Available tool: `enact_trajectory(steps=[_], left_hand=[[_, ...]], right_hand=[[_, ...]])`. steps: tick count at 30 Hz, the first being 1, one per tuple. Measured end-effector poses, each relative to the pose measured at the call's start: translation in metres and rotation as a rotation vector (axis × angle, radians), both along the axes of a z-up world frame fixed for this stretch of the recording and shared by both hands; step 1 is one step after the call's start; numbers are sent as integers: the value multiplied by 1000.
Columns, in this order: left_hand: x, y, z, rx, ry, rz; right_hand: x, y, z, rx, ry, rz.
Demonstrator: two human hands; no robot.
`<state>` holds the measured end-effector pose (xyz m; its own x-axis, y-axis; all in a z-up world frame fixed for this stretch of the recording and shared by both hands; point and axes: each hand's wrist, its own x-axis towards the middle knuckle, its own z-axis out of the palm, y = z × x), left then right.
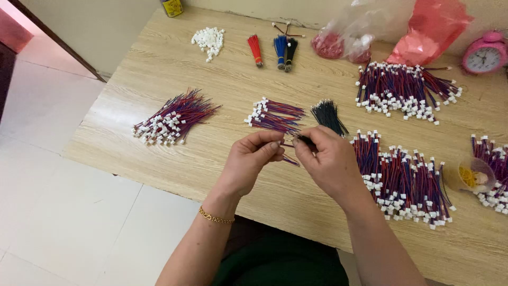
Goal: Assembling wire harnesses by sliding black plastic sleeves over bundles of multi-colored wires with connectors
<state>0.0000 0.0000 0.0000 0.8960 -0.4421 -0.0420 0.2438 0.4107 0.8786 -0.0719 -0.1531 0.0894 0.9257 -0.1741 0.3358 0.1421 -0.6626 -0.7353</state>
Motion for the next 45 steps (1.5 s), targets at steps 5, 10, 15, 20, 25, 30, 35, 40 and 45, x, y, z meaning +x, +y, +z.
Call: enact_trajectory(steps=[5, 10, 15, 20, 25, 30, 35, 40, 45], left_hand=[[-7, 0, 2, -93, 118, -2], [-8, -2, -3, -134, 165, -17], [-10, -3, -1, -103, 146, 27], [-9, -3, -7, -23, 90, 33], [-1, 0, -27, 58, 47, 46], [34, 13, -62, 448, -303, 123], [63, 19, -92, 850, -715, 180], [67, 17, -100, 962, -997, 193], [53, 35, -110, 952, -1042, 98]], right_hand=[[2, -1, -8, 51, 92, 26], [3, 1, -12, 133, 136, 54], [3, 3, -16, 43, 126, -20], [5, 4, -22, 38, 128, 3], [9, 7, -32, -35, 148, 1], [18, -12, -46, 102, 233, -132], [17, -38, -52, 195, 270, -212], [21, -46, -75, 238, 275, -204], [28, -50, -97, 229, 283, -216]])
